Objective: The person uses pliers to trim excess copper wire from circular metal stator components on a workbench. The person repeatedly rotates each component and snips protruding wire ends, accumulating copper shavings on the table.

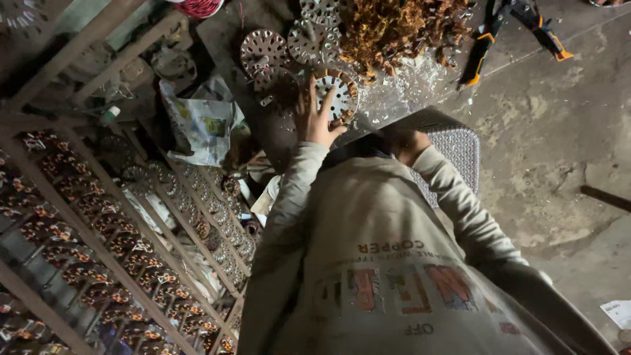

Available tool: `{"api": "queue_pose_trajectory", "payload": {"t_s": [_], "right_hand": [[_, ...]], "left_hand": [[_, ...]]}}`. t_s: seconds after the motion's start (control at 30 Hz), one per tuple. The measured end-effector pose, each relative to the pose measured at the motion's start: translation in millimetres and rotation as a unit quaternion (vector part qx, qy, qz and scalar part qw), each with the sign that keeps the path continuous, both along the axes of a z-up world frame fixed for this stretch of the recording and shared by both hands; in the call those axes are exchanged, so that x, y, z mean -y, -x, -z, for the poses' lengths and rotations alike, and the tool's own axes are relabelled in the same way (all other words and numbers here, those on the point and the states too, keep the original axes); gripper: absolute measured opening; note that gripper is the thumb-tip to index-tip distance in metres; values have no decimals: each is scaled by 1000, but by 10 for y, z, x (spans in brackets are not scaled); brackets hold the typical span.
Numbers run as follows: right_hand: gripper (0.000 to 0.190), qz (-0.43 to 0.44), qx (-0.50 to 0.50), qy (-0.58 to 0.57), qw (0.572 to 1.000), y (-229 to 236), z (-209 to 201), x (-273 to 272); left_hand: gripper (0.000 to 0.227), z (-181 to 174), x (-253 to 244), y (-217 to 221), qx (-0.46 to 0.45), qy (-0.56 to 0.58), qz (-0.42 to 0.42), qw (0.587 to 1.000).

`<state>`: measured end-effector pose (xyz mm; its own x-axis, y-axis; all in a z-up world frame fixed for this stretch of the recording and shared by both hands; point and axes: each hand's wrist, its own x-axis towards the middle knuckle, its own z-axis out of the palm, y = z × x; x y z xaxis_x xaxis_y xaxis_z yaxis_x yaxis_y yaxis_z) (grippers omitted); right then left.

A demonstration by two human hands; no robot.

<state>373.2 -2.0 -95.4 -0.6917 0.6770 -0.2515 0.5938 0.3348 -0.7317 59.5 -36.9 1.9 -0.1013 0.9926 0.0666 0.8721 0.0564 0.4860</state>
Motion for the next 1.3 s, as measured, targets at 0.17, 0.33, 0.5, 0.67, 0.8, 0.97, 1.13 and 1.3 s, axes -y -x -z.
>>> {"api": "queue_pose_trajectory", "payload": {"t_s": [0.17,0.33,0.5,0.67,0.8,0.97,1.13,1.3], "right_hand": [[28,161,-286,287,900,6,-74,240],[25,110,-38,18,993,198,-481,113],[34,130,3,51,990,273,-867,160],[30,131,-13,35,991,431,-1015,203],[28,164,18,25,986,531,-1070,281],[25,154,36,-7,987,548,-1039,196],[18,165,-97,-67,979,540,-772,306],[11,134,-41,-111,984,509,-564,188]], "left_hand": [[122,-123,-63,-27,20,20,-19,999],[142,-123,-171,108,85,23,12,996],[146,-103,-195,170,34,50,42,997],[143,-78,-177,164,31,61,26,997],[137,-38,-146,166,40,26,39,998],[133,-39,-206,156,49,28,26,998],[135,-82,-128,162,87,16,39,995],[136,-90,-101,201,84,6,35,996]]}}
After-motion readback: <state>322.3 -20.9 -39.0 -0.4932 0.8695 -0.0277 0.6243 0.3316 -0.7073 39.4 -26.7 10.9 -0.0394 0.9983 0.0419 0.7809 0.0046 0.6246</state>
